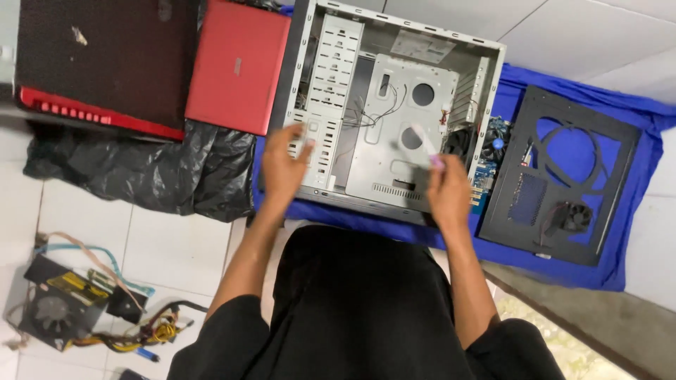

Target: Cleaning the interior of a computer case using a toothbrush and managing internal components and wiring.

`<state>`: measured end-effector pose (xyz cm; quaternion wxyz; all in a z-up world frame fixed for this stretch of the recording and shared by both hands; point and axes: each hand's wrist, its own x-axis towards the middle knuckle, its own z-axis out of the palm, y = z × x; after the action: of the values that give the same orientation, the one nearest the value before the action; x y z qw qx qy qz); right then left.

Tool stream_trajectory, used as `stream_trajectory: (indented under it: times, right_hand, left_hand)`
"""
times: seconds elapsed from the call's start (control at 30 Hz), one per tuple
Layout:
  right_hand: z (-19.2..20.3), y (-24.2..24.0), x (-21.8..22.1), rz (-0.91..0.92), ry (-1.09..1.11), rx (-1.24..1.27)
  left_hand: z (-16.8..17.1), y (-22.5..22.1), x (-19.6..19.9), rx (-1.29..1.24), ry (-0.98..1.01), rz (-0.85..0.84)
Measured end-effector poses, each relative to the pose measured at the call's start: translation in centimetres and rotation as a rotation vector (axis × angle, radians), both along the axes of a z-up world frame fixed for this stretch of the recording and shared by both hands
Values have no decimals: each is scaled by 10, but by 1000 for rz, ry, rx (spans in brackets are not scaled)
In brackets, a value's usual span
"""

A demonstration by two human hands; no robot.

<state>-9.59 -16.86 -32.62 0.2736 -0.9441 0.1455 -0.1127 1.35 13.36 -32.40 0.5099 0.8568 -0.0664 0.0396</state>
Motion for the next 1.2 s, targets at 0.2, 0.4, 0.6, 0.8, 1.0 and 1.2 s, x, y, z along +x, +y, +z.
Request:
stream_trajectory:
  times: [0.2,0.4,0.6,0.8,1.0,1.2]
  right_hand:
    - [-42,-39,-43,-334,97,-165]
    - [-53,-33,-49,-387,90,-92]
    - [-61,-36,-49,-356,71,-182]
    - [-58,-32,-48,-367,53,-180]
    - [-69,-36,-49,-411,67,-209]
    - [-69,-34,-50,-436,54,-247]
  left_hand:
    - [-2,47,41,66,143,-131]
    - [-47,49,53,73,362,-169]
    - [-68,56,50,81,332,-178]
    - [-86,58,51,117,292,-172]
    - [-81,59,50,77,310,-169]
    - [-80,61,46,57,356,-184]
